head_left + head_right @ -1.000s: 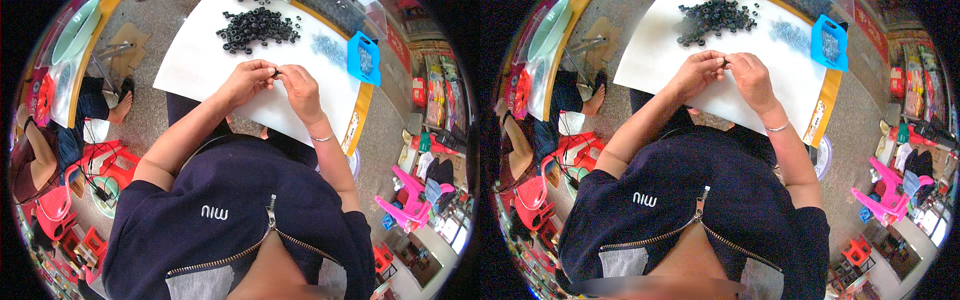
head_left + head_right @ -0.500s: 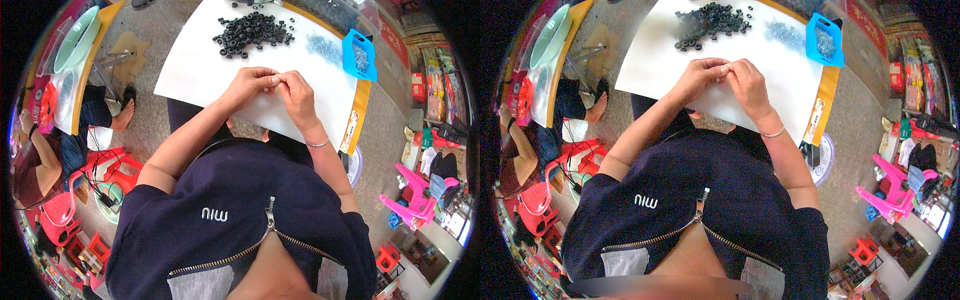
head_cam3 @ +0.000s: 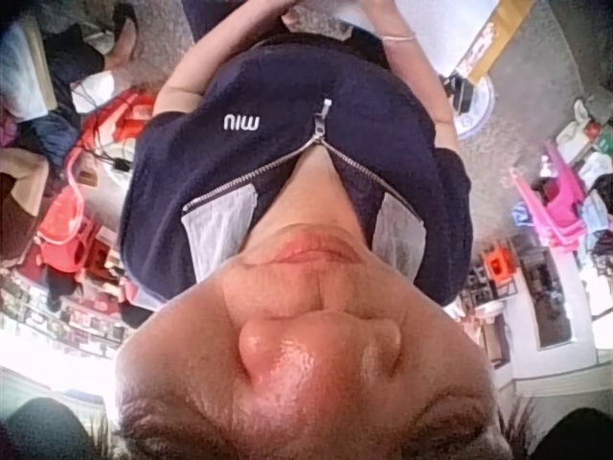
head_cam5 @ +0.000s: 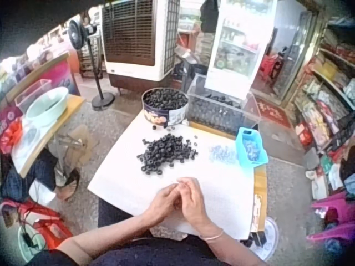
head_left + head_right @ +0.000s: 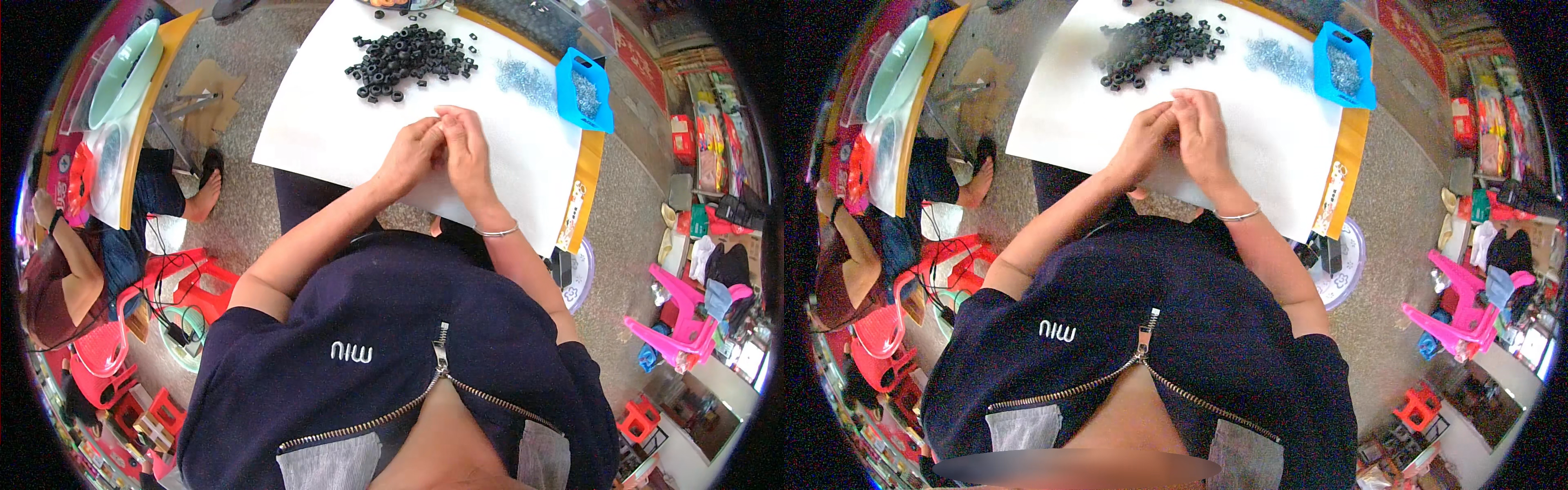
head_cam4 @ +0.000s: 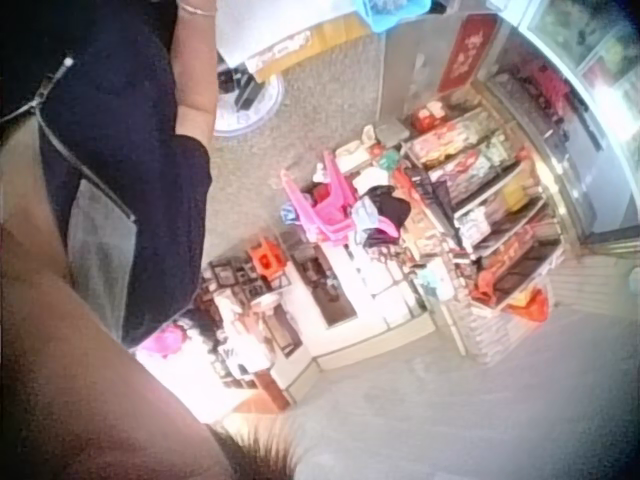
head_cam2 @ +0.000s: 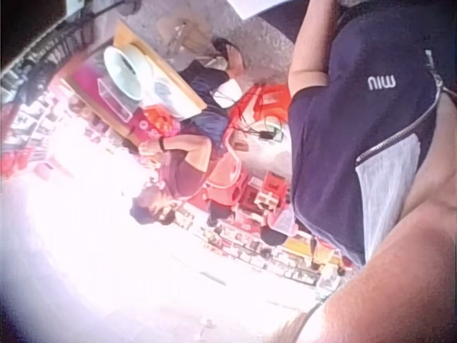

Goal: The person assembles small black plastic circular parts by hand at a table.

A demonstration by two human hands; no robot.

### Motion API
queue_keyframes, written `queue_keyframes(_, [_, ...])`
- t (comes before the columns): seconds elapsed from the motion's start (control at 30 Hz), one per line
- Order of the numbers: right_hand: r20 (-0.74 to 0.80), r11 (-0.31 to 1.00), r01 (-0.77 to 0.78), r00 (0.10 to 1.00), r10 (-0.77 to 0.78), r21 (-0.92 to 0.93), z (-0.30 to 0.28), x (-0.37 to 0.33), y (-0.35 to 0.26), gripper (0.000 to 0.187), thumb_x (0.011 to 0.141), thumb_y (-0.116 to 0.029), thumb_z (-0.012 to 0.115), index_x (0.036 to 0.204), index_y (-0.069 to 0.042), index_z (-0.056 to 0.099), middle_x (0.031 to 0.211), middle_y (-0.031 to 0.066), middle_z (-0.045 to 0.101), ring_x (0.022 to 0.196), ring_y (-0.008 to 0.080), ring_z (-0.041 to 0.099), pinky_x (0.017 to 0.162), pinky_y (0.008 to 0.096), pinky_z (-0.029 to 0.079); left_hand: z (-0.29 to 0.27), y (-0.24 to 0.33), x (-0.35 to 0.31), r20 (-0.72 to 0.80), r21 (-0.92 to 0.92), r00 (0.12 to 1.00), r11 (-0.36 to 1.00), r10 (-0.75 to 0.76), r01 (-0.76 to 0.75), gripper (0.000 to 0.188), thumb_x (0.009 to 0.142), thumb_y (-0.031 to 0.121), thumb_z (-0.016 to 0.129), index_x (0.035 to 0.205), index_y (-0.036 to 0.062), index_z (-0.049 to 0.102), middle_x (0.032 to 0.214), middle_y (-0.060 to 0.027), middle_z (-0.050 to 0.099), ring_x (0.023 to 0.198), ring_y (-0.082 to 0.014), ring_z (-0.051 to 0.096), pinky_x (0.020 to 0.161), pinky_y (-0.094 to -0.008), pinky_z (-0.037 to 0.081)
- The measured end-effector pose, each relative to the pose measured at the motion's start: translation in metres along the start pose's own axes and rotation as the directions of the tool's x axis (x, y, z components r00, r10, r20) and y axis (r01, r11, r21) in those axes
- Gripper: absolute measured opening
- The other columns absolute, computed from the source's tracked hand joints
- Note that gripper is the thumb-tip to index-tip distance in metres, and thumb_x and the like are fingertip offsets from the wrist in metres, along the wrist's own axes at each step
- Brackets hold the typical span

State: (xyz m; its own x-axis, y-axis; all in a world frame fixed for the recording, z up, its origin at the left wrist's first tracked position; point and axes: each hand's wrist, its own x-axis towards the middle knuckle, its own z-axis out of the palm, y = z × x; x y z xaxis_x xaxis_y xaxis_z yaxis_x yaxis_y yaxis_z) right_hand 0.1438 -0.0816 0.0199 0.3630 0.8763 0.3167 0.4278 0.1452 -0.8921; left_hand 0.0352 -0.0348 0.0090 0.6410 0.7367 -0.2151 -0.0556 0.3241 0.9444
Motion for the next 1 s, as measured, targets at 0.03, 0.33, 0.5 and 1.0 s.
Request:
queue_keyframes(0.03, [0.013, 0.995, -0.041, 0.999, 0.04, 0.087, 0.006, -0.001, -0.002, 0.032, 0.098, -0.025, 0.041, 0.098, 0.002, 0.058, 0.094, 0.0146, 0.06, 0.092, 0.023, 0.057, 0.084, 0.032, 0.044, 0.006, 0.0, -0.002, -0.016, 0.023, 0.999, 0.999, 0.031, -0.031, 0.031, 0.098, 0.026, 0.046, 0.105, -0.0015, 0.058, 0.084, -0.0024, 0.058, 0.072, -0.0082, 0.05, 0.064, -0.024, 0.044])
queue_keyframes(0.33, [-0.061, 0.988, -0.079, 0.994, 0.088, 0.135, 0.005, -0.001, -0.015, 0.034, 0.099, -0.027, 0.04, 0.096, 0.002, 0.058, 0.092, 0.0112, 0.06, 0.083, 0.0196, 0.057, 0.077, 0.0317, 0.046, 0.019, 0.007, -0.006, -0.032, 0.17, 0.973, 0.96, 0.23, -0.221, 0.029, 0.098, 0.024, 0.042, 0.103, 0.0, 0.058, 0.085, -0.0054, 0.06, 0.078, -0.0086, 0.051, 0.065, -0.0237, 0.045])
queue_keyframes(0.5, [0.18, 0.865, -0.407, 0.912, 0.368, 0.292, -0.016, 0.001, -0.034, 0.035, 0.099, -0.028, 0.039, 0.101, 0.001, 0.06, 0.094, 0.0074, 0.06, 0.079, 0.01, 0.055, 0.07, 0.0228, 0.046, 0.015, 0.031, -0.012, 0.059, -0.285, 0.996, 0.955, -0.062, 0.077, 0.026, 0.097, 0.024, 0.045, 0.094, 0.0014, 0.057, 0.074, -0.0012, 0.051, 0.063, -0.0086, 0.043, 0.053, -0.0242, 0.038])
queue_keyframes(1.0, [0.129, 0.925, 0.309, 0.949, -0.287, -0.221, -0.046, 0.006, -0.038, 0.022, 0.072, -0.004, 0.068, 0.094, -0.008, 0.07, 0.09, 0.0033, 0.058, 0.087, 0.0205, 0.051, 0.075, 0.0307, 0.045, -0.005, 0.02, -0.01, 0.273, -0.521, 0.962, 0.835, -0.032, 0.175, 0.027, 0.095, 0.023, 0.051, 0.107, -0.0004, 0.058, 0.086, -0.0021, 0.057, 0.073, -0.0091, 0.054, 0.066, -0.0245, 0.048])
